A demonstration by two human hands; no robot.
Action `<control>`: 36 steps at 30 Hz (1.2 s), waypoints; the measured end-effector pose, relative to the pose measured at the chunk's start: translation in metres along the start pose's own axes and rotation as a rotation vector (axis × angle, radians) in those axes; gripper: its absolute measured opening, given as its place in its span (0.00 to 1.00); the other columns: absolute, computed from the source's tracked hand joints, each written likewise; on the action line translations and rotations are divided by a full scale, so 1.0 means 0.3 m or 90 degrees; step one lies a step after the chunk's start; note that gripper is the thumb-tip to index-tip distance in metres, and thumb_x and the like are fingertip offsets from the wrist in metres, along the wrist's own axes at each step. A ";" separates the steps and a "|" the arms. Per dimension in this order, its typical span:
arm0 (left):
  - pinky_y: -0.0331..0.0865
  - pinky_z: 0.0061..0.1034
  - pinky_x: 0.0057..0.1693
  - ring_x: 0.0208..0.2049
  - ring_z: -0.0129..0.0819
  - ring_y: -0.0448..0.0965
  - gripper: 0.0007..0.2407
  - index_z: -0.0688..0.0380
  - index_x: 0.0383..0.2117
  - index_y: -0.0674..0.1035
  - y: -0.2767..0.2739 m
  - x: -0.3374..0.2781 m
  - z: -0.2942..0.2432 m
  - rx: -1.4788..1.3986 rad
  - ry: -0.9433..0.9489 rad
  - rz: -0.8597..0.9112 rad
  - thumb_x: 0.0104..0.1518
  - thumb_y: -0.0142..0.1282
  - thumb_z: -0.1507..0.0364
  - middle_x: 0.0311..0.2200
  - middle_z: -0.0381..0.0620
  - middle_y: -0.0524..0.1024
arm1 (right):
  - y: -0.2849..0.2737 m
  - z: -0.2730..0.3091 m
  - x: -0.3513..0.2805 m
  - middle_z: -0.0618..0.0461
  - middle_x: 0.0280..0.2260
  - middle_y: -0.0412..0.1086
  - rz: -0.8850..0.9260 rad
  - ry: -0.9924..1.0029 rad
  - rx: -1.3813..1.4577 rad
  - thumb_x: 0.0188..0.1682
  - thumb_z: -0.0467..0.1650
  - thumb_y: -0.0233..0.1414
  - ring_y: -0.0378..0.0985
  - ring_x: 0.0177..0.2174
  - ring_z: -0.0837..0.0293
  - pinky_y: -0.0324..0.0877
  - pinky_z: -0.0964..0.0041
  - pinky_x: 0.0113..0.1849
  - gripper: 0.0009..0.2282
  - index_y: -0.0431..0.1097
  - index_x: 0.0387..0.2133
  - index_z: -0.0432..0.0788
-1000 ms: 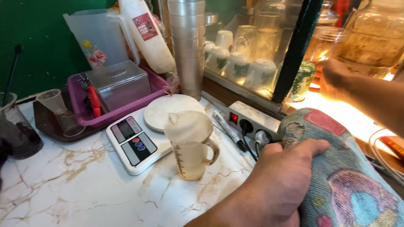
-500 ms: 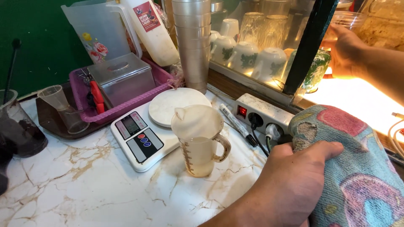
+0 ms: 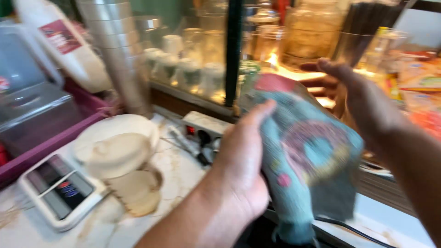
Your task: Cleaning and wiping down a shot glass and a French press at a coffee shop counter.
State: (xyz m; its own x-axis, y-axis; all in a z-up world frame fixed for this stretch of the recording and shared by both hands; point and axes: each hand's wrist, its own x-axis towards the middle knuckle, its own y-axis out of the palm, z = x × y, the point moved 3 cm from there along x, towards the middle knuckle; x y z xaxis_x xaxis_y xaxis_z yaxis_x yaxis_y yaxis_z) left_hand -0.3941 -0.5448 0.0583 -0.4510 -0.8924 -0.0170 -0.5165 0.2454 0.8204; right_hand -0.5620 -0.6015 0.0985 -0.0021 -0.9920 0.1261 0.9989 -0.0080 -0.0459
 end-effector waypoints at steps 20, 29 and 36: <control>0.73 0.39 0.29 0.23 0.37 0.78 0.09 0.56 0.44 0.75 0.010 -0.124 0.034 0.264 0.201 -0.298 0.66 0.53 0.66 0.26 0.46 0.75 | 0.108 -0.054 -0.319 0.39 0.48 0.77 0.143 0.130 0.251 0.51 0.27 0.55 0.81 0.46 0.49 0.78 0.49 0.45 0.30 0.53 0.68 0.49; 0.80 0.39 0.41 0.31 0.39 0.84 0.07 0.64 0.40 0.78 0.011 0.040 0.083 0.156 0.108 -0.186 0.57 0.56 0.75 0.33 0.51 0.82 | -0.039 -0.096 -0.192 0.42 0.38 0.78 0.019 0.076 0.235 0.48 0.26 0.55 0.83 0.35 0.53 0.80 0.56 0.36 0.17 0.70 0.52 0.36; 0.82 0.43 0.43 0.30 0.42 0.84 0.07 0.68 0.38 0.77 0.031 0.209 0.065 0.188 0.110 -0.200 0.55 0.57 0.79 0.33 0.55 0.81 | -0.146 -0.065 0.010 0.48 0.39 0.78 0.033 0.085 0.021 0.46 0.31 0.58 0.82 0.36 0.57 0.78 0.58 0.36 0.15 0.75 0.47 0.43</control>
State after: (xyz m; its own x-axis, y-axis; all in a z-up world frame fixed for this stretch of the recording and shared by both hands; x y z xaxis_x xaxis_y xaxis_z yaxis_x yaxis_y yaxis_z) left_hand -0.4413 -0.5911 0.0538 -0.1241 -0.9846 -0.1231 -0.8049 0.0274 0.5928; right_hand -0.6066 -0.6066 0.0816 0.0457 -0.9989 -0.0090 0.9988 0.0459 -0.0158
